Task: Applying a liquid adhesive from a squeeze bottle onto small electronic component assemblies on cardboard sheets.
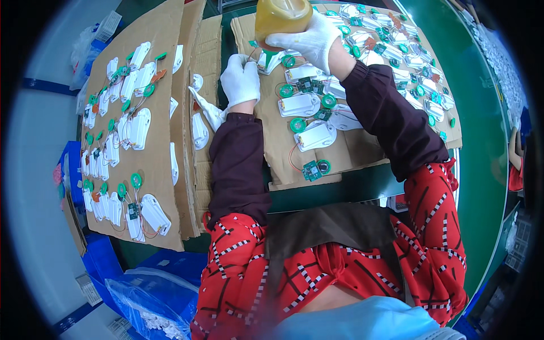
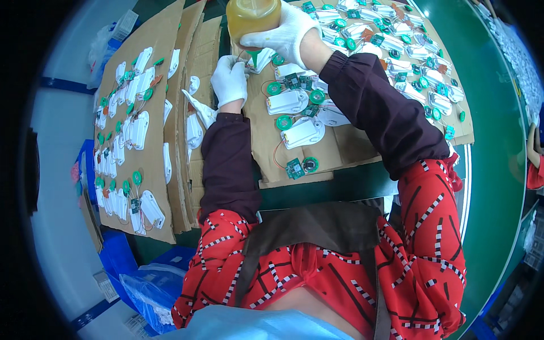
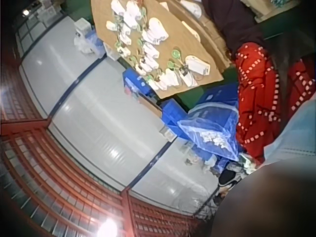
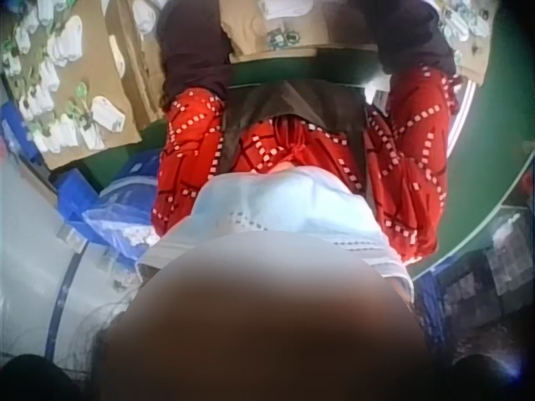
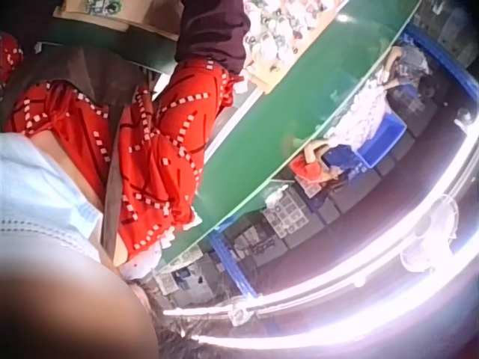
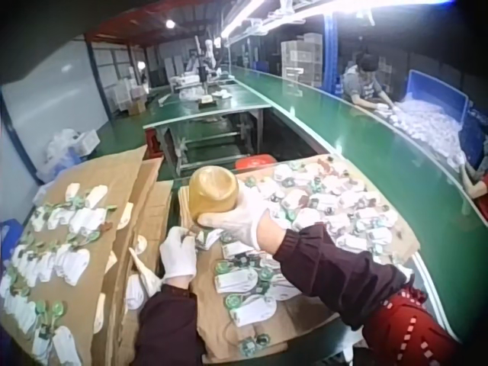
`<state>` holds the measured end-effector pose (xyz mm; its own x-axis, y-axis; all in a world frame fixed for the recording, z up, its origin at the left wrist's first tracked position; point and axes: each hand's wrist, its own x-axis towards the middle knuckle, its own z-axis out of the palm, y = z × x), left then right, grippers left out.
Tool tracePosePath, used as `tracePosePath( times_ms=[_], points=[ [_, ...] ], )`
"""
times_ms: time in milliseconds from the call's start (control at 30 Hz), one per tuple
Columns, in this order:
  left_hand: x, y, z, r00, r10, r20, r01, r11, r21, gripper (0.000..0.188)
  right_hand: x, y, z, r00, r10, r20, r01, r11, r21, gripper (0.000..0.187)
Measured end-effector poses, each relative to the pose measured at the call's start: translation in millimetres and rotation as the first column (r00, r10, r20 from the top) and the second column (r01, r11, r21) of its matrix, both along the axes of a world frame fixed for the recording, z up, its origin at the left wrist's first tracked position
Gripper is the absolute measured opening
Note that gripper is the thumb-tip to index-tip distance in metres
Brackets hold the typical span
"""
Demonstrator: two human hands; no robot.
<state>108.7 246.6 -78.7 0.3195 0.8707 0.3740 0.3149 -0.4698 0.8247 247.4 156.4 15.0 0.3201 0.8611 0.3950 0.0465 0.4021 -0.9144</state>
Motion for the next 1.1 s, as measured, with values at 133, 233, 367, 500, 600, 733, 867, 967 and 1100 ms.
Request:
tracePosePath(
  times_ms=[133, 233, 367, 500, 600, 733, 867, 967, 1100],
  points=[
    [-1, 0, 1, 1.000, 0.002, 0.001, -0.001, 1.000, -0.021, 0.014, 1, -2, 2, 0.991, -0.071, 0.113, 0.077, 0.996, -0.041, 0.063],
    [-2, 0, 0, 1.000, 0.008, -0.010, -0.008, 1.000, -0.012, 0.014, 0, 1, 4, 0.994, -0.065, 0.087, 0.069, 0.997, -0.037, 0.062],
    [0, -1, 1, 1.000, 0.011, 0.003, -0.011, 0.999, -0.045, 0.013, 1, 5, 7, 0.991, -0.113, 0.068, 0.113, 0.994, 0.003, 0.059],
    [-1, -4, 6, 1.000, 0.012, -0.012, -0.012, 0.999, -0.041, 0.012, -1, 9, 8, 0.994, -0.087, 0.070, 0.088, 0.996, -0.007, 0.057],
    [-1, -5, 5, 1.000, 0.014, -0.004, -0.014, 1.000, -0.011, 0.012, -6, 11, 6, 0.998, -0.057, 0.036, 0.058, 0.998, -0.019, 0.056],
    [-1, -3, 2, 1.000, 0.012, -0.009, -0.012, 1.000, 0.013, 0.011, -10, 12, 4, 0.997, -0.073, -0.009, 0.073, 0.997, 0.013, 0.056],
    [-1, 0, 0, 1.000, 0.014, -0.006, -0.014, 1.000, 0.021, 0.012, -8, 10, 2, 0.994, -0.109, 0.015, 0.109, 0.993, 0.036, 0.057],
    [1, -1, 0, 1.000, 0.013, -0.006, -0.013, 1.000, 0.015, 0.012, -6, 11, -1, 0.993, -0.119, 0.005, 0.119, 0.993, 0.016, 0.057],
    [0, -1, -1, 1.000, 0.017, -0.009, -0.017, 1.000, 0.023, 0.013, -4, 7, 1, 0.993, -0.109, 0.053, 0.108, 0.993, 0.038, 0.055]
  ],
)
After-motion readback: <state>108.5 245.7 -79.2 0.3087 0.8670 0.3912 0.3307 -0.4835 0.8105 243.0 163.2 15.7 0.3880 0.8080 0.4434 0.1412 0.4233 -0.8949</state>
